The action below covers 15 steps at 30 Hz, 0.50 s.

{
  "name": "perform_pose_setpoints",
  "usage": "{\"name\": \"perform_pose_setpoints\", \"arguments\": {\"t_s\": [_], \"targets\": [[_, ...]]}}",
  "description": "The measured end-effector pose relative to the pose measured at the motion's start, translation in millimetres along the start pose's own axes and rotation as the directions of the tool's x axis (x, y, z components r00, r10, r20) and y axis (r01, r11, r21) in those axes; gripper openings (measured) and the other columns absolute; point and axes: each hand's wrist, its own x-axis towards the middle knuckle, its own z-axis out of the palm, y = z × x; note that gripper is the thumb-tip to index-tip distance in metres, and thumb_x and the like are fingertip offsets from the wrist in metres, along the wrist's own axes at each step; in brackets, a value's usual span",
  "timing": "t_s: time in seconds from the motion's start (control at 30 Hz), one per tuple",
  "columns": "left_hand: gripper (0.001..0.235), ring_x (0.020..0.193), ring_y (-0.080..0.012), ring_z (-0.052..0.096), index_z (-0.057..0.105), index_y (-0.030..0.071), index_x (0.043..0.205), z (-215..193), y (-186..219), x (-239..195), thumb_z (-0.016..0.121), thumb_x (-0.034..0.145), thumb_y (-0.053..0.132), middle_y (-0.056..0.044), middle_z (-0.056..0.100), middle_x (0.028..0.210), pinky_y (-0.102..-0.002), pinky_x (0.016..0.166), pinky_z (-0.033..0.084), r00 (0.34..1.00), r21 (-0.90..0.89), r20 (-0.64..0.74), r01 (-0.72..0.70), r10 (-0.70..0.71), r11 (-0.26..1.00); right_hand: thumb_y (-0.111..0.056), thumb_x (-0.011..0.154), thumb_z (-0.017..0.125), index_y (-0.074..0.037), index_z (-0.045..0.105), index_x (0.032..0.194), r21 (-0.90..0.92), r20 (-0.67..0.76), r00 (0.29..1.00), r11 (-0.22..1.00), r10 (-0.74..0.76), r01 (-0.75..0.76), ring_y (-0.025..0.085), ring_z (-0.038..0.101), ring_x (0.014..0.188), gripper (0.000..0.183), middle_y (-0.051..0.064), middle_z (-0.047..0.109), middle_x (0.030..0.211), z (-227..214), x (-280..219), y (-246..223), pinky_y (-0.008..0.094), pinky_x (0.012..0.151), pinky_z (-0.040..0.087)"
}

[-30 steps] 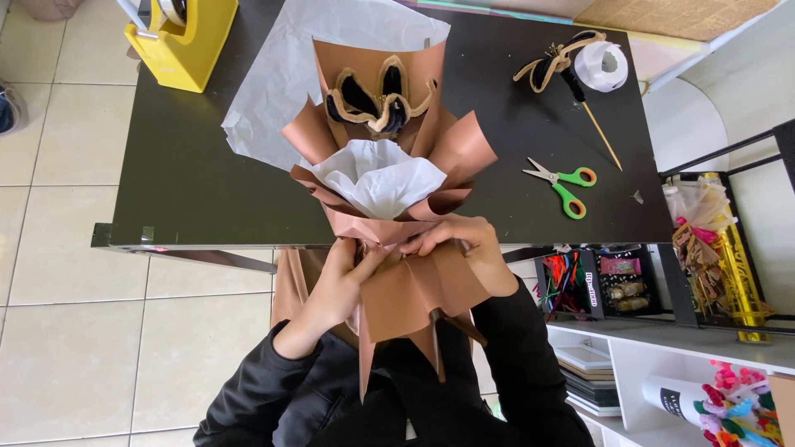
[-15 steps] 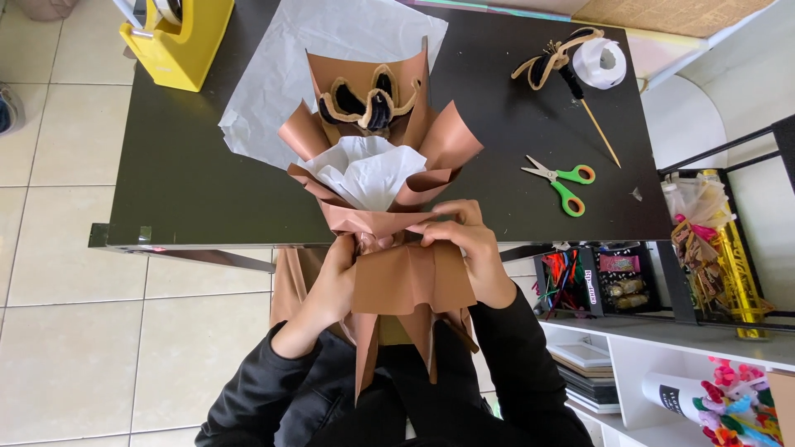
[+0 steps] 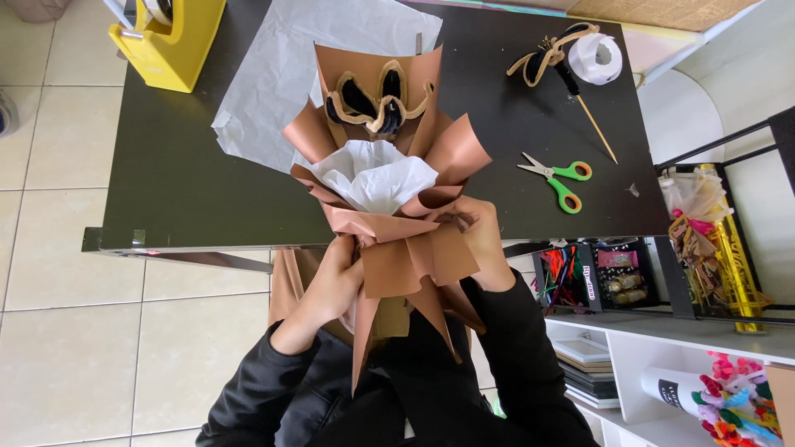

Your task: The person folds a sheet of brown decorative paper by hand into a pleated, bow-like shape. They then place the folded paper around a bouquet-like arrangement on the table and continue folding another sheet of brown paper in the same manner.

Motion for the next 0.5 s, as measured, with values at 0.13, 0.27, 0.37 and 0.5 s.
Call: {"name": "perform_pose_setpoints", "arguments": {"t_s": [0.13,0.27,0.37,0.5], "targets": [[0.024,0.097,-0.0218,0.052,0.064,-0.011,0.101,-4,5,1,0.051,0.086,0.002,-0.018,0.05,0.087,-0.045,0.087,0.047,1.0,0.024,0.021,-0.023,0.023,0.999,0.004,0.087,0.071,0.022,0.063,0.102,-0.095,0.001,1.0,0.995,0.002,-0.001,0.005,0.059,0.105,0.025,0.012,0.065,0.103,55,3,-71,0.011,0.094,0.05],[0.02,0.095,-0.0187,0.047,0.063,-0.007,0.098,-4,51,1,0.051,0.087,0.005,-0.012,0.044,0.088,-0.041,0.086,0.046,0.998,-0.03,0.067,-0.004,0.006,1.0,-0.009,0.089,0.066,0.007,0.068,0.118,-0.065,-0.128,0.878,0.879,0.462,-0.472,0.015,0.065,0.093,0.033,0.013,0.072,0.104,52,15,-68,0.02,0.06,0.04],[0.017,0.099,-0.018,0.045,0.06,-0.006,0.097,-7,83,-1,0.055,0.086,0.006,-0.006,0.035,0.093,-0.04,0.087,0.045,0.996,-0.056,0.092,-0.008,0.013,0.998,-0.013,0.089,0.065,0.0,0.071,0.124,-0.028,-0.174,0.76,0.769,0.626,-0.639,0.019,0.067,0.086,0.038,0.014,0.075,0.103,52,20,-66,0.023,0.045,0.036],[0.031,0.101,-0.0192,0.051,0.061,-0.004,0.1,-18,72,-3,0.072,0.081,0.019,-0.002,0.051,0.092,-0.037,0.088,0.046,0.991,-0.089,0.128,-0.018,0.03,0.996,-0.01,0.088,0.066,0.001,0.071,0.117,-0.013,-0.154,0.783,0.791,0.603,-0.612,0.019,0.067,0.082,0.032,0.014,0.074,0.098,55,21,-65,0.024,0.047,0.038]]}}
